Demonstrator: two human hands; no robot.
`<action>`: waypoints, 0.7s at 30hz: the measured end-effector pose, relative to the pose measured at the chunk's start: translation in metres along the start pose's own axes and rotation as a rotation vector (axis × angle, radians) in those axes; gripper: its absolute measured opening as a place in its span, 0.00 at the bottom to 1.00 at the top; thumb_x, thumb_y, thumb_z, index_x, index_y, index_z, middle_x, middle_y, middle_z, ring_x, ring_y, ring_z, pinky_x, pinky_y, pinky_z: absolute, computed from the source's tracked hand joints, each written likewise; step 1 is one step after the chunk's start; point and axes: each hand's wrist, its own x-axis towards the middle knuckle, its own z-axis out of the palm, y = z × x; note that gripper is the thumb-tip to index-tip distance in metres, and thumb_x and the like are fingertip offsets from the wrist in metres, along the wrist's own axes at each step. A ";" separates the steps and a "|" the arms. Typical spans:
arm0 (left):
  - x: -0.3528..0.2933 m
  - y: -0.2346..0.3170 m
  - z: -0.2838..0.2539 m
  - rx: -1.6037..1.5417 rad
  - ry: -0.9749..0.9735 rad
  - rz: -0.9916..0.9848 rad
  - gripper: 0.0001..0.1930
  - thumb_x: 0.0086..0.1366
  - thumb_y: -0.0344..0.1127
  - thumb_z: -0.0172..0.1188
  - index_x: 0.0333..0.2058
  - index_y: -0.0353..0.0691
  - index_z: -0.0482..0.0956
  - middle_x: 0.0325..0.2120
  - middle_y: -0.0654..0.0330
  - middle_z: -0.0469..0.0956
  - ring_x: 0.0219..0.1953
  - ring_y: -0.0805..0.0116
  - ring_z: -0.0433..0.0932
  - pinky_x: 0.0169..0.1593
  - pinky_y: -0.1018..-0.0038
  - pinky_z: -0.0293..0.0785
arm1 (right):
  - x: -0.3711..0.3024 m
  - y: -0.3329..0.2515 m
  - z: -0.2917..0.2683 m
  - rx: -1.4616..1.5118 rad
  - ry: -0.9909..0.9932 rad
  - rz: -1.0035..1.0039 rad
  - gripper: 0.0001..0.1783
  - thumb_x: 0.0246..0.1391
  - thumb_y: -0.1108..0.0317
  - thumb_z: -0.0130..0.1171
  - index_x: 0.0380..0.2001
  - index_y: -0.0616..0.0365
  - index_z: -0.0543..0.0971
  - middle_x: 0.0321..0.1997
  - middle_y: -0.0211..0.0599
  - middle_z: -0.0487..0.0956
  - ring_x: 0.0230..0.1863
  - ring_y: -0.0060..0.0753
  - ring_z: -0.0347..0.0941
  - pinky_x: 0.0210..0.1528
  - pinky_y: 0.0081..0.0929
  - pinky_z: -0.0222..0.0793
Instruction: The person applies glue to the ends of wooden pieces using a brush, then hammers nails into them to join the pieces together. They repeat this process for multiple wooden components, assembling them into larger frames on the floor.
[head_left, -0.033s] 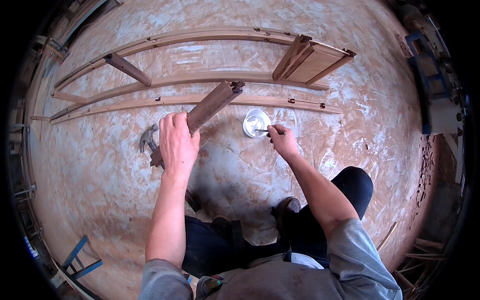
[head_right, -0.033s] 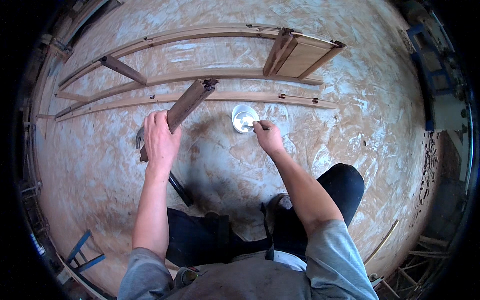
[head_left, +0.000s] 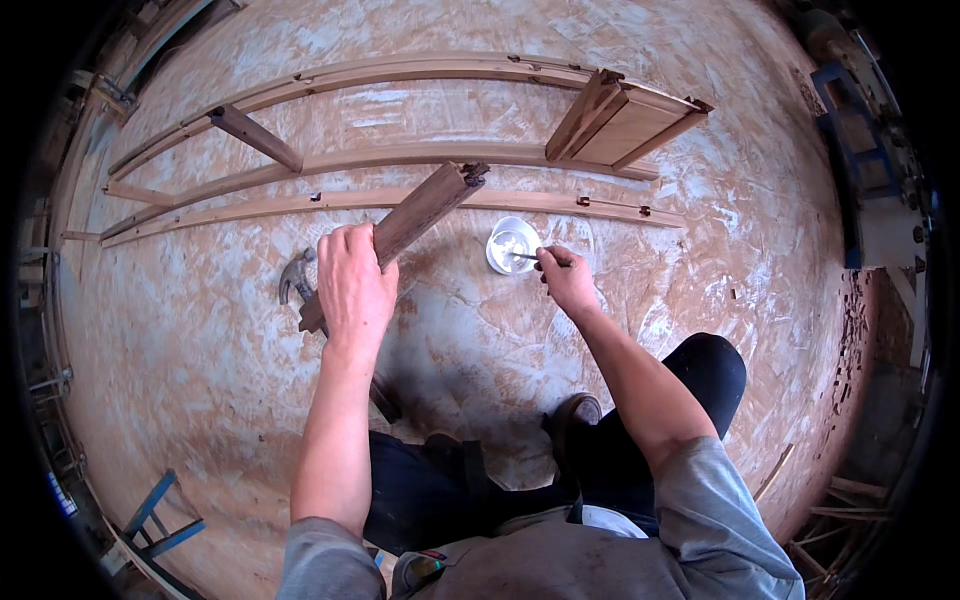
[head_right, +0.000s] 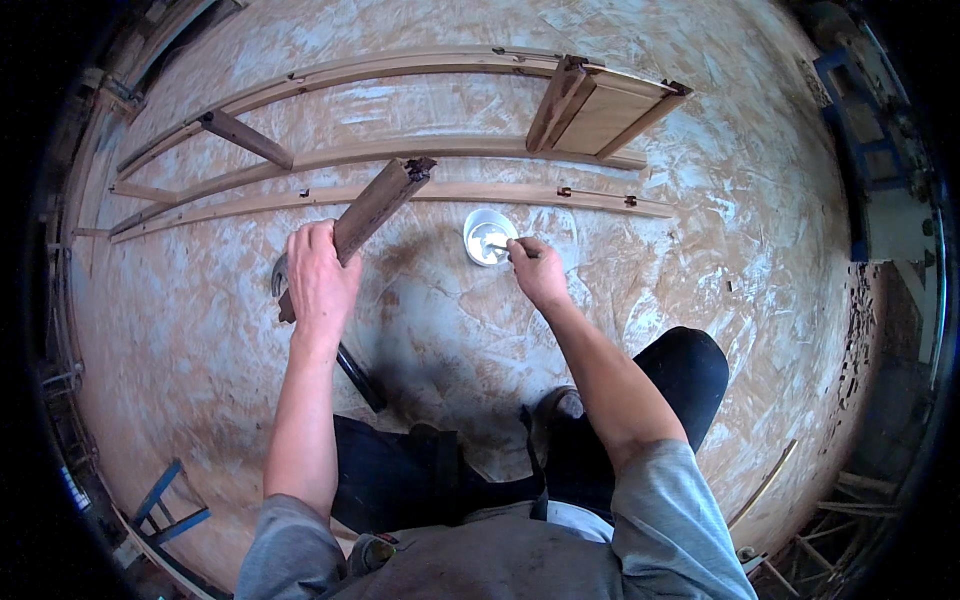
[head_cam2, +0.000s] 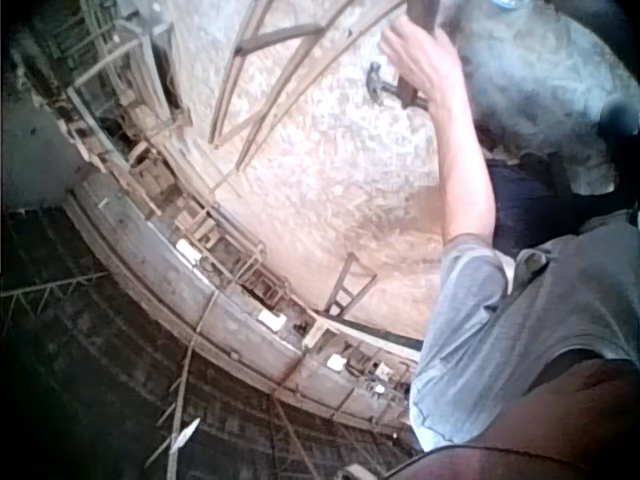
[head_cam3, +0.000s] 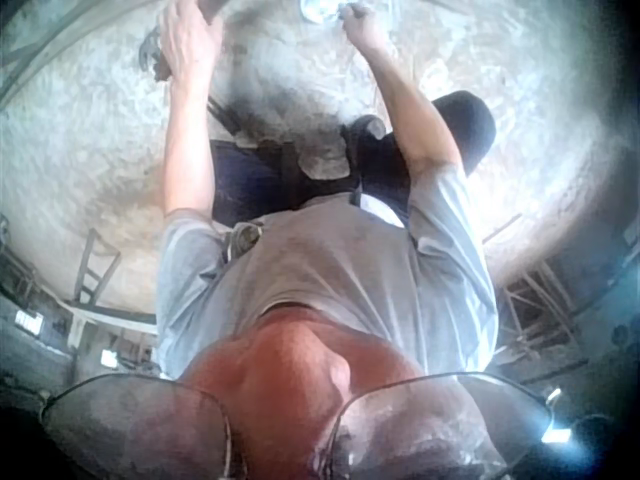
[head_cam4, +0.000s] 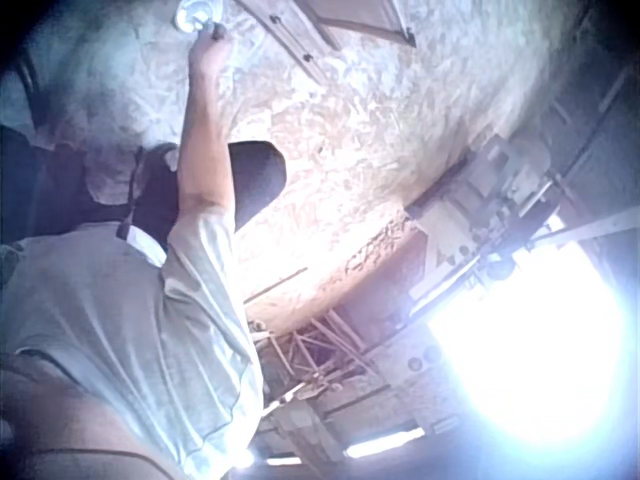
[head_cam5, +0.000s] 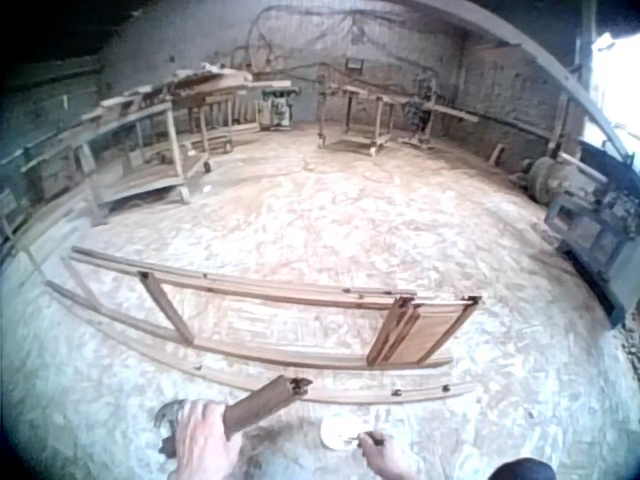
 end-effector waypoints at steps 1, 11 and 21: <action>-0.001 -0.001 0.000 0.000 -0.028 -0.008 0.18 0.49 0.25 0.65 0.41 0.34 0.73 0.37 0.48 0.75 0.43 0.49 0.72 0.50 0.60 0.68 | 0.003 0.005 0.001 0.002 0.010 -0.021 0.19 0.57 0.56 0.57 0.38 0.64 0.82 0.30 0.40 0.83 0.32 0.31 0.79 0.38 0.28 0.72; 0.002 -0.002 0.001 0.024 -0.115 0.016 0.21 0.47 0.25 0.68 0.41 0.36 0.73 0.35 0.52 0.78 0.39 0.51 0.73 0.46 0.61 0.69 | -0.036 -0.079 -0.056 0.721 0.239 0.014 0.13 0.63 0.60 0.53 0.33 0.60 0.73 0.25 0.37 0.76 0.20 0.26 0.70 0.19 0.22 0.66; 0.002 0.004 0.004 0.019 -0.137 0.040 0.20 0.47 0.25 0.67 0.40 0.38 0.73 0.35 0.53 0.78 0.40 0.52 0.74 0.46 0.61 0.69 | -0.090 -0.136 -0.068 0.865 0.037 -0.255 0.12 0.65 0.65 0.50 0.37 0.65 0.74 0.24 0.38 0.76 0.20 0.27 0.70 0.22 0.21 0.65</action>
